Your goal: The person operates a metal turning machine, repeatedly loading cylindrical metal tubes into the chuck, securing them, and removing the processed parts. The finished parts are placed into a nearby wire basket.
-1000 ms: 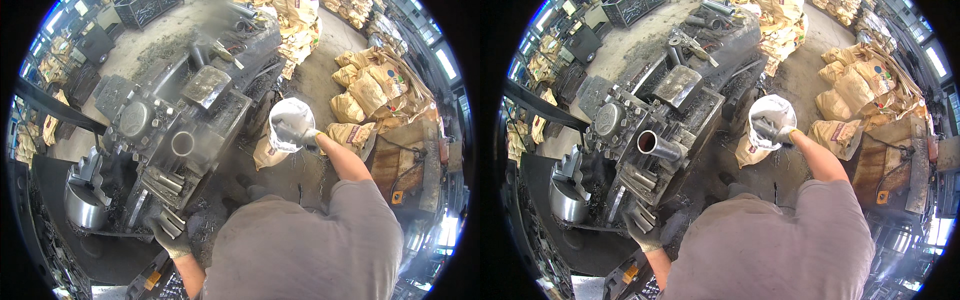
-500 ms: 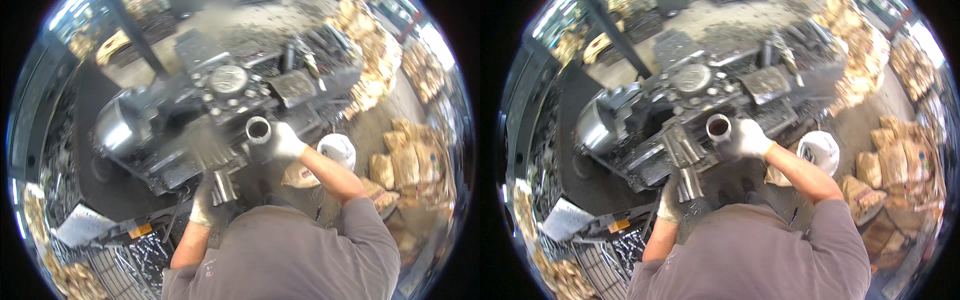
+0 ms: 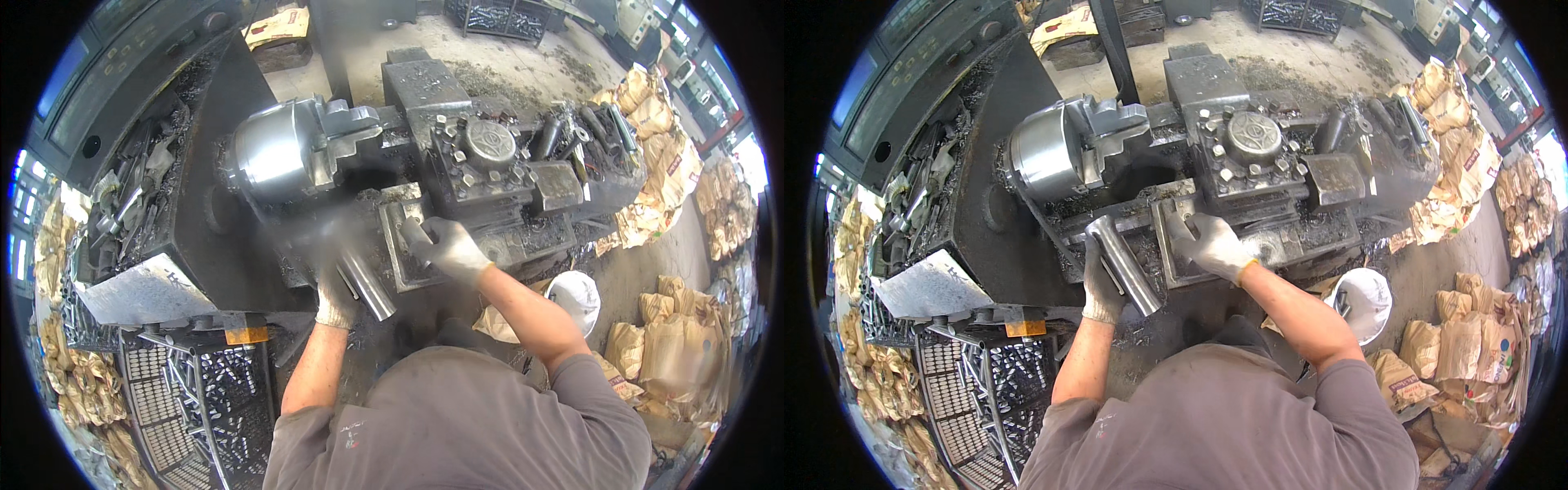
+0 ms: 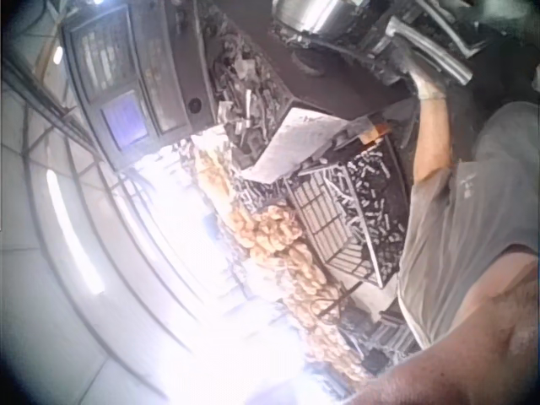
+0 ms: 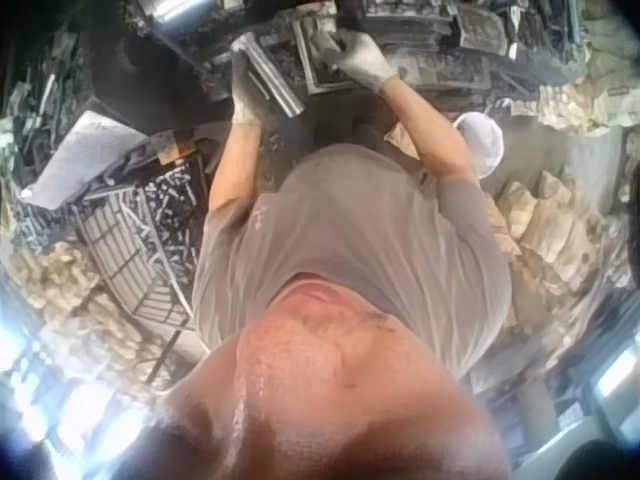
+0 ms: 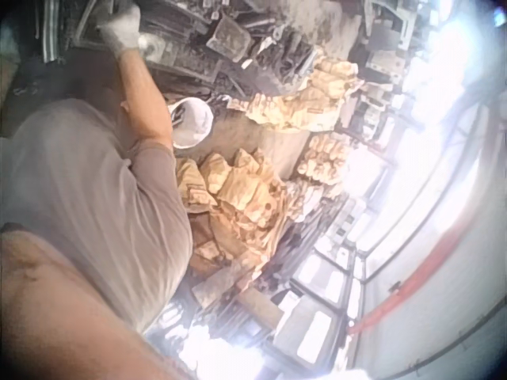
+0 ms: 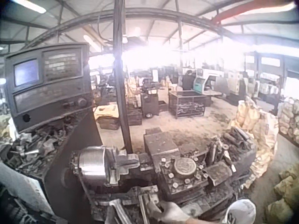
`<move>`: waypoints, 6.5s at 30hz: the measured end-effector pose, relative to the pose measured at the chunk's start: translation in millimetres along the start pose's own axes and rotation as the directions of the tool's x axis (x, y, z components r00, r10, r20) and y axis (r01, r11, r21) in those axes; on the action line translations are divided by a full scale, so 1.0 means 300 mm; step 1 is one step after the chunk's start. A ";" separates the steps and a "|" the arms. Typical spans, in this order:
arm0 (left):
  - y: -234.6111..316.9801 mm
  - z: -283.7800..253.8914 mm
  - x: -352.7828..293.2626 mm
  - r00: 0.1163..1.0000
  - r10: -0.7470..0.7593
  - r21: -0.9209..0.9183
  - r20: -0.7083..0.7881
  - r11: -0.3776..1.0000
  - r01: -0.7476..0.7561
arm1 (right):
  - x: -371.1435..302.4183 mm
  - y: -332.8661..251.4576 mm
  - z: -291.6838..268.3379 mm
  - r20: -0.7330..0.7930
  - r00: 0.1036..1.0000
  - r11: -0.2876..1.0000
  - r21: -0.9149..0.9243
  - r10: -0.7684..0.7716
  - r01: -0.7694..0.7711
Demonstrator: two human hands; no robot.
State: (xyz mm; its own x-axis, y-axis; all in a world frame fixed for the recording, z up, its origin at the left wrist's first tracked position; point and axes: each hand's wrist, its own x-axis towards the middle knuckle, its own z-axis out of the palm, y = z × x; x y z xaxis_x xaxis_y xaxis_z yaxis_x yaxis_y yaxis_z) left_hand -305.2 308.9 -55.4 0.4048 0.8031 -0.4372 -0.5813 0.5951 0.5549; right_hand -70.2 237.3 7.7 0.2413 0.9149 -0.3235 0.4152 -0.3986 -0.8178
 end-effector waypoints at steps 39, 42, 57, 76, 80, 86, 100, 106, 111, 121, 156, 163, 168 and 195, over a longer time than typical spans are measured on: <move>0.056 -0.748 -0.441 0.468 0.440 0.217 -0.767 0.863 -0.456 | 0.876 -0.444 -0.453 0.594 0.802 0.293 -0.778 0.055 0.556; 0.114 -0.691 -0.423 0.552 0.374 0.027 -0.745 0.845 -0.535 | 0.873 -0.402 -0.406 0.504 0.864 0.350 -0.810 0.009 0.469; 0.168 -0.820 -0.449 0.414 0.628 0.599 -0.658 0.771 -0.218 | 0.339 -0.496 -0.507 0.109 0.867 0.752 -0.453 -0.486 0.478; 1.245 0.578 0.322 0.464 0.793 0.752 0.395 -0.570 0.333 | -0.331 0.212 -0.281 0.139 0.957 0.964 0.113 -0.256 0.241; 0.989 0.635 0.307 0.256 0.804 0.758 0.536 -0.592 0.272 | -0.306 0.260 -0.270 0.176 0.975 0.988 0.094 -0.139 0.124; 0.215 0.180 -0.174 0.556 0.566 0.775 0.608 -0.576 -0.260 | -0.215 0.217 -0.074 0.477 0.851 0.975 0.062 -0.218 0.215; -2.375 -0.533 -2.273 -0.845 -0.287 -0.543 -0.452 0.839 0.005 | -0.786 0.101 0.951 0.999 0.035 0.818 -0.039 0.023 0.574; -2.861 0.083 -2.176 -0.431 -0.705 -0.328 0.563 0.288 -0.900 | -1.329 0.171 1.242 0.881 -0.465 0.392 0.398 0.090 0.830; -3.081 0.298 -2.052 -0.450 -0.465 -0.255 0.762 0.422 -0.870 | -1.532 0.190 1.350 0.798 -0.509 0.204 0.467 0.322 0.860; -2.930 0.463 -2.110 -0.229 -0.957 0.740 0.179 0.284 -0.610 | -1.684 0.240 1.683 0.686 -0.639 0.030 0.673 0.349 0.739; -2.246 -0.671 -3.416 -0.963 -0.224 0.977 -0.148 -0.182 -0.108 | -3.194 0.009 1.096 0.292 -0.952 0.970 0.190 0.089 0.149; -2.351 -0.588 -3.462 -0.875 -0.343 0.929 -0.342 0.017 -0.370 | -3.507 -0.056 1.175 0.228 -0.973 0.984 0.177 -0.045 -0.004; -2.360 -0.538 -3.482 -0.881 -0.316 0.913 -0.352 0.090 -0.397 | -3.655 -0.104 1.078 -0.102 -0.986 0.917 0.363 -0.135 -0.163; -2.124 0.196 -3.965 -1.000 -0.007 -0.447 -0.026 0.895 0.005 | -4.131 0.228 1.172 -0.304 -0.953 0.124 0.945 -0.007 -0.303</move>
State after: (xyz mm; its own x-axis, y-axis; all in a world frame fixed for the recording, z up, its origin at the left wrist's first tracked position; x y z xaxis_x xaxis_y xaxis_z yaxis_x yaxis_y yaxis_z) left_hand -374.7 -1023.8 152.7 -0.4190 -0.8079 0.4145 -0.8332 0.5235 0.1781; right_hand -649.4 -901.8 185.2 0.0341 -0.8878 0.4590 -0.8506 -0.2669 -0.4530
